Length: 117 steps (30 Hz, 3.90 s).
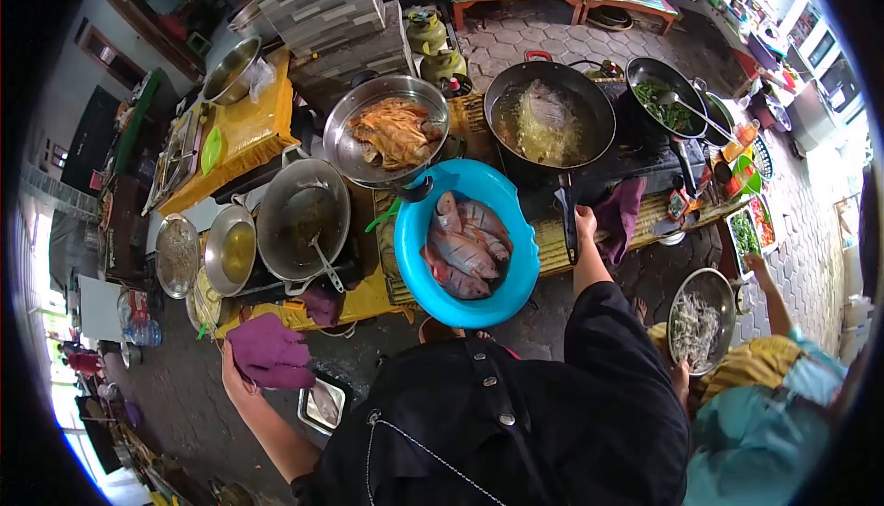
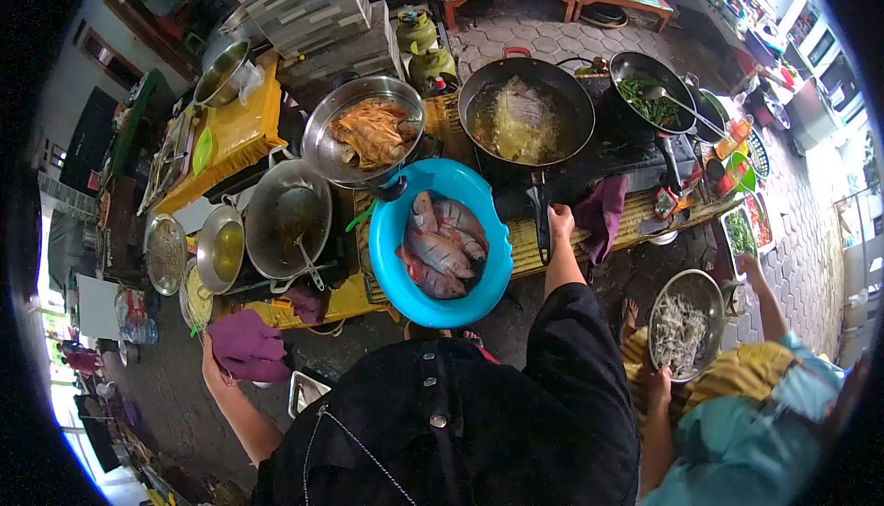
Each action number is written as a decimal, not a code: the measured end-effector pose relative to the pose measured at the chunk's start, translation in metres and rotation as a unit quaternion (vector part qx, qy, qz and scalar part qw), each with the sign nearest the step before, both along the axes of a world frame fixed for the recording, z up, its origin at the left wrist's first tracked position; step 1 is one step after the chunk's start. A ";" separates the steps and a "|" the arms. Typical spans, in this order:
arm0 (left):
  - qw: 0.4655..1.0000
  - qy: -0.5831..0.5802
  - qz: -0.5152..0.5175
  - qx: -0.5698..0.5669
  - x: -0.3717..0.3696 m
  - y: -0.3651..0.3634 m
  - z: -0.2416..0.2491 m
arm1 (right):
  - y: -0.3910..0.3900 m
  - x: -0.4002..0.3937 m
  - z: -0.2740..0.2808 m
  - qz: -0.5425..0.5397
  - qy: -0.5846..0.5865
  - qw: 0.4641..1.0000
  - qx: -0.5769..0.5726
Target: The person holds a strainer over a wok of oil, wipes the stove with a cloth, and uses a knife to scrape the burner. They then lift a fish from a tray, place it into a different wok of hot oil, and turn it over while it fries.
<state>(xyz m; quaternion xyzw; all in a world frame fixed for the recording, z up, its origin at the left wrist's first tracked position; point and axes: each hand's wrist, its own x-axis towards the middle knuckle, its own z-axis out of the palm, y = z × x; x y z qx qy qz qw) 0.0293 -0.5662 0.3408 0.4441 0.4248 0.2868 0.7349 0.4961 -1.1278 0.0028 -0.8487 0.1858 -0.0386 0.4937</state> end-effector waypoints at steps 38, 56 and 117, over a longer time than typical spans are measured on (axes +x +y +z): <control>0.999 -0.050 0.015 -0.008 -0.006 -0.006 -0.010 | -0.033 -0.011 -0.045 -0.015 -0.050 0.875 0.481; 0.998 -0.020 -0.013 -0.057 -0.030 -0.020 0.000 | -0.085 0.100 0.224 0.310 0.257 0.913 0.067; 0.995 0.000 -0.094 -0.045 -0.097 0.287 -0.105 | 0.497 -0.328 0.085 0.385 -0.019 0.917 -0.106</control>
